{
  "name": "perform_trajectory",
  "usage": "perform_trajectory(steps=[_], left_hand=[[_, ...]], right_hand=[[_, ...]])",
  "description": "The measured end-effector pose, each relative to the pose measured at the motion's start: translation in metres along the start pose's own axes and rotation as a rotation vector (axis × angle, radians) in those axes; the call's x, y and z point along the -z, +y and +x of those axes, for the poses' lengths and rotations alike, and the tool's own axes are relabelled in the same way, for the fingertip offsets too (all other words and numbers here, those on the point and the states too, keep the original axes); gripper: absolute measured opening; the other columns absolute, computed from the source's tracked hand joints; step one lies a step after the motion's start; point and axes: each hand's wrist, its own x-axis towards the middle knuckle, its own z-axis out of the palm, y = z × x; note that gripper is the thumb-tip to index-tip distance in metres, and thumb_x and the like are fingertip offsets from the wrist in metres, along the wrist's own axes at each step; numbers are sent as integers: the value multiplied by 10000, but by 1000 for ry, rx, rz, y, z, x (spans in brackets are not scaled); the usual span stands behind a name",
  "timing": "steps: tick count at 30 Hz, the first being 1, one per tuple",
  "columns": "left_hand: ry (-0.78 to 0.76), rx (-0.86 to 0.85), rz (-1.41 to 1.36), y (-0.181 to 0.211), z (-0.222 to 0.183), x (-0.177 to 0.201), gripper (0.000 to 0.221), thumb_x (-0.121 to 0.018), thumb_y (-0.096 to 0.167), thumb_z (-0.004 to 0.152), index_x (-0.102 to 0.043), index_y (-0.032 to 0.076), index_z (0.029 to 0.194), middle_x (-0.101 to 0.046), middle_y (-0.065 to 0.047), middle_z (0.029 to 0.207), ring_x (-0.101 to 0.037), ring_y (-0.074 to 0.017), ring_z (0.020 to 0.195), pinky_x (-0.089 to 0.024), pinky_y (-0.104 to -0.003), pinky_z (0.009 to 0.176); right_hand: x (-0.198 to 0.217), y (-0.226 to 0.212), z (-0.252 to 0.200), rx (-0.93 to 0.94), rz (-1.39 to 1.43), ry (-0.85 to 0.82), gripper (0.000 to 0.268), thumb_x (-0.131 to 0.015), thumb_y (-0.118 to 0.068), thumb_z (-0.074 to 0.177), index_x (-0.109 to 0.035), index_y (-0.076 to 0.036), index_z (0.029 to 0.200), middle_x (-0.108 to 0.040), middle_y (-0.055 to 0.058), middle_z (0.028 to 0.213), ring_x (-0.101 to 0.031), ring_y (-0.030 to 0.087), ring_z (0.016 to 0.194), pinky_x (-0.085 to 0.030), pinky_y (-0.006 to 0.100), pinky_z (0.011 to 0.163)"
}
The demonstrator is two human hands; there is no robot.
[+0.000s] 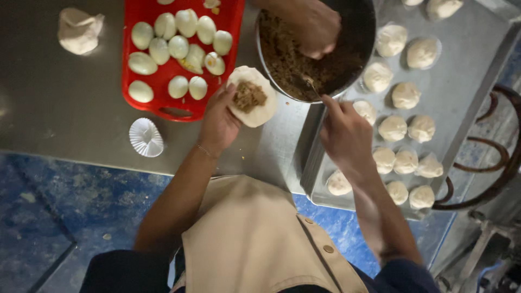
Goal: The person prepares filled dough balls by flattening dough by hand, scooping a meat filling and a piece of boiled egg into the center, and folding the dough around the filling to seal it into a ball.
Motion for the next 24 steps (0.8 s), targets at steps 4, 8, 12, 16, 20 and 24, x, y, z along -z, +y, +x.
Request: perform_trajectory(steps=[4,8,12,16,20,24], left_hand=[[-37,10,26,-5,5,3,510,-562,279,1086,-461,-56,1458,-606,-149,1390,-605,-249,1311,-495,-426,1169],[-93,26,14,-7,14,1,524,-549,301,1095,-459,-54,1470,-605,-151,1406,-598,-245,1323,-486,-414,1180],[-127,18,16,-10,19,-2,545,-537,343,1094,-466,-55,1460,-616,-165,1393,-617,-255,1306,-505,-430,1159],[-121,19,-36,-14,22,3,531,-547,326,1098,-471,-53,1462,-613,-170,1397,-613,-258,1314,-506,-438,1159],[-101,49,-75,-16,22,8,495,-552,287,1102,-480,-51,1457,-603,-162,1409,-601,-261,1327,-503,-435,1159],[-103,49,-95,-15,19,2,493,-547,271,1085,-483,-53,1452,-604,-164,1411,-603,-255,1334,-504,-420,1173]], right_hand=[[-28,24,30,-67,-231,-104,175,-711,-113,875,-726,-54,1040,-698,175,900,-696,347,691,-542,467,559],[-65,54,66,-143,-374,-196,88,-641,-64,968,-728,-57,958,-702,184,848,-707,295,636,-538,439,515],[-79,76,92,21,-372,-204,61,-693,-139,824,-743,-119,854,-701,134,773,-694,298,657,-539,413,549],[-77,81,95,187,-343,-185,143,-692,-254,916,-758,-138,864,-671,63,695,-612,199,508,-472,346,406],[-69,91,89,229,-294,-180,169,-665,-262,1033,-807,-183,987,-647,7,657,-551,142,478,-425,325,393],[-63,103,84,209,-108,-180,129,-691,-246,1062,-814,-212,1083,-679,-8,721,-552,116,524,-433,307,423]])
